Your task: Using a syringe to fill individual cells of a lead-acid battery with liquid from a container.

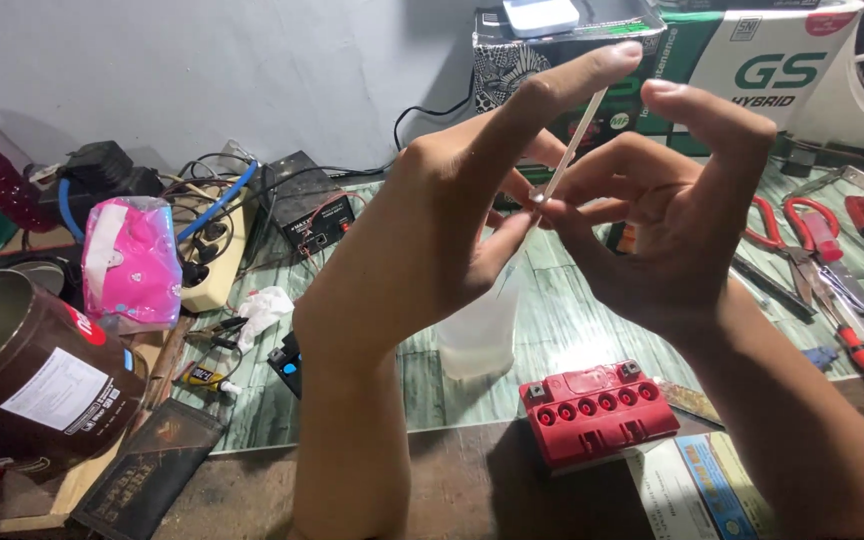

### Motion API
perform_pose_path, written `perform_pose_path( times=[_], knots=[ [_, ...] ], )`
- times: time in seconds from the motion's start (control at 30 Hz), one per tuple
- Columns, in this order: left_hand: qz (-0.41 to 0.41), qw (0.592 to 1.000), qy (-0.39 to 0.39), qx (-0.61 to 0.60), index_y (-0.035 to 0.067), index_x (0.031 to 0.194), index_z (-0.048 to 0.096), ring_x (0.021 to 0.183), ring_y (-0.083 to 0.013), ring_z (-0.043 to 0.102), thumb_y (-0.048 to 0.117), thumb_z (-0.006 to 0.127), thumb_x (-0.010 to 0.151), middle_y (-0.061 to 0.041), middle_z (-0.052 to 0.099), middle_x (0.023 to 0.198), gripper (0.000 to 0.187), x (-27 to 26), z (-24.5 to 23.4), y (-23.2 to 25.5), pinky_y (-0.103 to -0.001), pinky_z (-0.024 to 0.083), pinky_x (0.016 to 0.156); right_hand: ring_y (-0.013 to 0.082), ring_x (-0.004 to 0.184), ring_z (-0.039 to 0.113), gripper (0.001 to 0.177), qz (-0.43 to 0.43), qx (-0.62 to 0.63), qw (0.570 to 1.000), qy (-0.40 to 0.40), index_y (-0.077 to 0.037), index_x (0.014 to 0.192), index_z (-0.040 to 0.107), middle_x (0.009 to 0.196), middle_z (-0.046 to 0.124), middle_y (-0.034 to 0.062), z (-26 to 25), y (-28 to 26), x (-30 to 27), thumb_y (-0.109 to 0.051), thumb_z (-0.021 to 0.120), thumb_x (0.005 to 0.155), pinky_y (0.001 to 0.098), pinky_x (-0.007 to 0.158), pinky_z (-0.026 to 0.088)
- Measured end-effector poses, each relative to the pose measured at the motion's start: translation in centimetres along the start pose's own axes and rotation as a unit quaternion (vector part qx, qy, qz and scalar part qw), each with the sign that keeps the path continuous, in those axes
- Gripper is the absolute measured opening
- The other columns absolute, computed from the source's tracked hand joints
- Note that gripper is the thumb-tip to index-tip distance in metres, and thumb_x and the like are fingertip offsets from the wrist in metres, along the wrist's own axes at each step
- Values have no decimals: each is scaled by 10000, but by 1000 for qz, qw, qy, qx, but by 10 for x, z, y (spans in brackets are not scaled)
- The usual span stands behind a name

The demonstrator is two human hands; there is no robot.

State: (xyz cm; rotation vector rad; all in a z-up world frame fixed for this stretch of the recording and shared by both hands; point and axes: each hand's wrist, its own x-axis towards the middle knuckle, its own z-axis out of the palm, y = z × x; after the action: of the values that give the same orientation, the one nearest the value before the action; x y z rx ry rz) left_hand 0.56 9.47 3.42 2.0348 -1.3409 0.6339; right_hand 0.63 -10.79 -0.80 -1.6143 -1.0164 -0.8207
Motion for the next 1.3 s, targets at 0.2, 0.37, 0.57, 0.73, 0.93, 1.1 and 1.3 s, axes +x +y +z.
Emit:
perform_pose_path(
  times=[0.2, 0.37, 0.57, 0.73, 0.93, 1.1, 1.3],
  knots=[
    [-24, 999, 23, 1, 283, 1581, 331, 991, -154, 752, -145, 766, 1055, -120, 749, 1425, 806, 9, 8, 8, -235, 669, 883, 214, 807, 670, 574, -23, -22, 999, 42, -113, 1329, 253, 1123, 476, 167, 1, 3, 2, 49, 710, 1023, 301, 664, 658],
    [-9, 998, 41, 53, 198, 1432, 432, 940, -215, 771, -164, 822, 968, -141, 657, 1241, 706, 19, 14, 9, -259, 636, 730, 233, 849, 710, 550, 1, -10, 998, 59, -120, 1311, 260, 946, 562, 183, -3, 1, 3, 12, 716, 1035, 283, 643, 645],
    [36, 995, 76, 51, 15, 1147, 582, 881, -247, 722, -153, 745, 936, -153, 614, 1123, 315, 30, 16, 7, -312, 590, 727, 204, 839, 675, 543, 6, -7, 998, 62, -102, 1324, 270, 966, 546, 188, -13, 5, 4, 38, 709, 1035, 266, 662, 631],
    [8, 995, 80, 63, 172, 1303, 599, 921, -195, 705, 137, 872, 1003, -136, 505, 1465, 407, 26, 20, -3, -317, 689, 793, 247, 855, 696, 474, -2, -17, 999, 37, -42, 1356, 317, 951, 609, 210, -30, 8, -1, -117, 668, 1046, 354, 743, 690],
    [-6, 991, 103, 79, 190, 1511, 364, 1062, -171, 753, 218, 871, 1128, -194, 583, 1504, 636, 12, 17, -20, -230, 683, 712, 327, 814, 697, 259, 32, -49, 998, 20, 116, 1249, 460, 997, 509, 249, -67, 8, -37, -27, 595, 1081, 485, 879, 746],
    [-27, 990, 78, 112, 129, 1585, 353, 1014, -210, 710, 355, 884, 1187, -111, 709, 1144, 701, 12, 27, -24, -300, 688, 810, 300, 681, 722, 204, 36, -14, 999, 37, 94, 1137, 511, 938, 528, 245, -65, 25, -83, -32, 616, 1014, 349, 596, 683],
    [-30, 992, 55, 105, 96, 1601, 369, 970, -185, 736, 502, 721, 1186, -92, 726, 1074, 678, 12, 28, -17, -287, 708, 789, 259, 649, 716, 153, -3, -43, 997, 69, 16, 1126, 529, 951, 563, 203, -64, 37, -112, -94, 602, 1048, 317, 537, 633]
  ],
)
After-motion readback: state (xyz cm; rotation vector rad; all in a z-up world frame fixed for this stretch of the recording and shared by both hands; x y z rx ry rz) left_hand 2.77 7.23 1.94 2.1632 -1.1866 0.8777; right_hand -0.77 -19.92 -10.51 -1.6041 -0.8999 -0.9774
